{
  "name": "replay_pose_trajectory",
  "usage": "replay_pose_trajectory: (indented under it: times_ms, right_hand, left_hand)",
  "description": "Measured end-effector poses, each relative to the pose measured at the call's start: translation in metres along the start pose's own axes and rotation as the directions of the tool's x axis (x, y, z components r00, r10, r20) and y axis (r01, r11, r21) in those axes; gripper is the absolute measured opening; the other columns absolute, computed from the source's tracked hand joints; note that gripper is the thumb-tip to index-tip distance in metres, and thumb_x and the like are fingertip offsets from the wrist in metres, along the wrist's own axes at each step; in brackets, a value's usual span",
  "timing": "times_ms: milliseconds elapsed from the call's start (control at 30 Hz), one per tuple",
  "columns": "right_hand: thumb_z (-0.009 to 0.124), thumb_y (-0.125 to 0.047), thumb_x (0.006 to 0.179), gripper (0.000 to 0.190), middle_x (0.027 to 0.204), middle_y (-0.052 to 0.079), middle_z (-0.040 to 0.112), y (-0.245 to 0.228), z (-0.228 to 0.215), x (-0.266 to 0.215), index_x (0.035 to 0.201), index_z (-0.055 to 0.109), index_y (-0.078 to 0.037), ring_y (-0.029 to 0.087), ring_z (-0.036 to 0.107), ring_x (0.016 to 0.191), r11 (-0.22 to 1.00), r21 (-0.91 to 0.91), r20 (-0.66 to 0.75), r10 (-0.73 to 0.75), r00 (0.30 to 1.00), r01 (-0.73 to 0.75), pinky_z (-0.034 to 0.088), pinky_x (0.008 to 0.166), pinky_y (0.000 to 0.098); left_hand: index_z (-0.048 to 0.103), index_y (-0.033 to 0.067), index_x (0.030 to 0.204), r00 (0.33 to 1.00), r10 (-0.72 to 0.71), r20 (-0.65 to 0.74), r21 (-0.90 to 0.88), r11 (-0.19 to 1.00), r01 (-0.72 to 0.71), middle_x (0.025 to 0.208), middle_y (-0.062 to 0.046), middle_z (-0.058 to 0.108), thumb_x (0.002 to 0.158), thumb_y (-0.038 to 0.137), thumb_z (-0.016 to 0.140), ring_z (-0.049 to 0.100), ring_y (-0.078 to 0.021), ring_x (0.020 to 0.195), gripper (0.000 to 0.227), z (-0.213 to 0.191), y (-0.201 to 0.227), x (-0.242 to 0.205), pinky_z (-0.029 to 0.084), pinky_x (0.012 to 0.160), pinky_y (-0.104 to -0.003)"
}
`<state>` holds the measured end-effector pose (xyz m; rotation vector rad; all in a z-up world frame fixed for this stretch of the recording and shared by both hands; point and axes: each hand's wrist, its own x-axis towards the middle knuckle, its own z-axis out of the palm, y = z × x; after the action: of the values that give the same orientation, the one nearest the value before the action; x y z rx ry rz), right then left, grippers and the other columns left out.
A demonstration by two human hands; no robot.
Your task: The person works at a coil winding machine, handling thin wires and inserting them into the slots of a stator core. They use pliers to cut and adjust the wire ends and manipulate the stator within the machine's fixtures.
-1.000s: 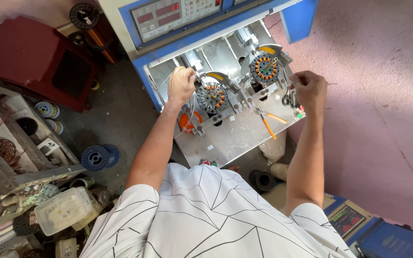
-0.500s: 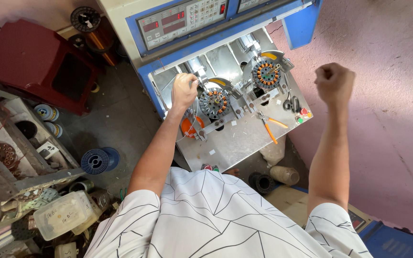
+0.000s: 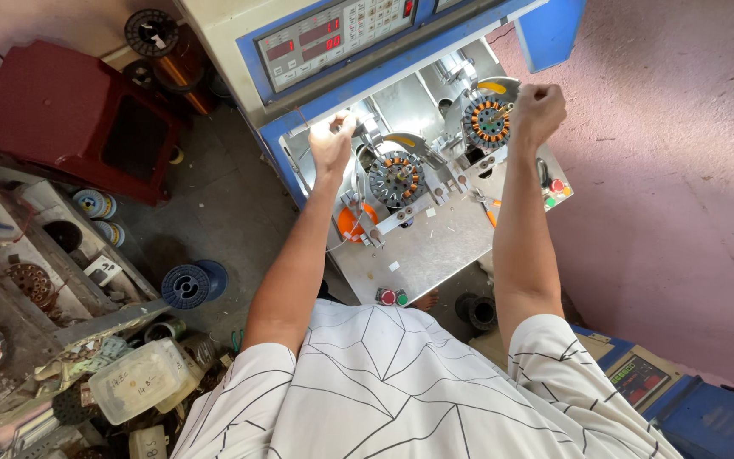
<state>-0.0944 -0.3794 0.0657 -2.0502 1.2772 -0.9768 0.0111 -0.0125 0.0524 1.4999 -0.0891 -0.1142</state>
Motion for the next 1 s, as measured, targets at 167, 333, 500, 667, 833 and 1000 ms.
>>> replay_pose_trajectory:
  times_ms: [167,333,500,667,833,1000]
  right_hand:
    - [0.065,-0.006,0.099,0.017,0.073,0.001,0.064,-0.015,-0.006,-0.042,0.083,0.058,-0.011,0.007,0.059,0.053,0.956,-0.114,-0.043,-0.278,0.96,0.271,0.045,0.042,0.0223]
    - [0.067,-0.009,0.094,0.012,0.08,0.011,0.067,-0.095,0.015,-0.157,0.083,0.063,-0.009,0.028,0.066,0.059,0.586,-0.03,0.43,-0.724,0.54,0.81,0.052,0.052,0.039]
    - [0.066,-0.013,0.096,0.007,0.087,0.015,0.07,-0.155,0.012,-0.197,0.093,0.069,-0.007,0.038,0.068,0.075,0.71,0.242,0.388,-0.696,0.605,0.661,0.054,0.064,0.0456]
    - [0.066,-0.013,0.097,0.009,0.085,0.016,0.069,-0.16,0.013,-0.203,0.094,0.068,-0.005,0.038,0.068,0.078,0.739,0.298,0.33,-0.674,0.661,0.604,0.053,0.066,0.0456]
    - [0.068,-0.011,0.093,0.008,0.08,0.015,0.07,-0.153,0.02,-0.202,0.095,0.071,-0.004,0.032,0.07,0.071,0.826,0.347,0.393,-0.558,0.731,0.444,0.054,0.063,0.0411]
    - [0.07,-0.01,0.093,0.007,0.082,0.014,0.07,-0.144,0.016,-0.199,0.093,0.071,-0.003,0.031,0.07,0.071,0.812,0.311,0.379,-0.583,0.719,0.494,0.054,0.063,0.04]
  left_hand:
    - [0.077,-0.0001,0.092,0.996,-0.006,0.086,-0.026,1.0,0.009,0.085,-0.006,0.078,0.086,0.011,0.069,0.071,-0.0124,0.081,0.015,-0.005,0.001,0.004,0.054,0.079,-0.028]
    - [0.076,-0.0001,0.092,0.974,0.151,0.167,0.068,0.984,-0.164,0.082,-0.007,0.076,0.088,0.011,0.069,0.069,-0.0137,0.075,0.014,0.006,0.001,0.005,0.054,0.073,-0.028]
    - [0.073,0.0012,0.092,0.92,0.272,0.281,0.12,0.941,-0.315,0.083,-0.008,0.075,0.091,0.009,0.068,0.071,-0.0159,0.076,0.009,0.007,0.005,0.007,0.055,0.073,-0.029]
    - [0.072,0.0015,0.094,0.885,0.333,0.325,0.08,0.923,-0.377,0.085,-0.01,0.075,0.09,0.007,0.069,0.07,-0.0193,0.078,0.007,0.004,0.009,0.006,0.056,0.075,-0.032]
    - [0.069,0.0002,0.09,0.9,0.332,0.281,0.07,0.929,-0.364,0.085,-0.011,0.072,0.091,0.006,0.068,0.072,-0.021,0.079,0.006,0.01,0.005,0.006,0.057,0.075,-0.033]
    - [0.07,0.0017,0.085,0.902,0.327,0.28,0.183,0.905,-0.385,0.084,-0.012,0.074,0.089,0.005,0.067,0.072,-0.0243,0.079,0.006,0.015,0.004,0.009,0.056,0.075,-0.036]
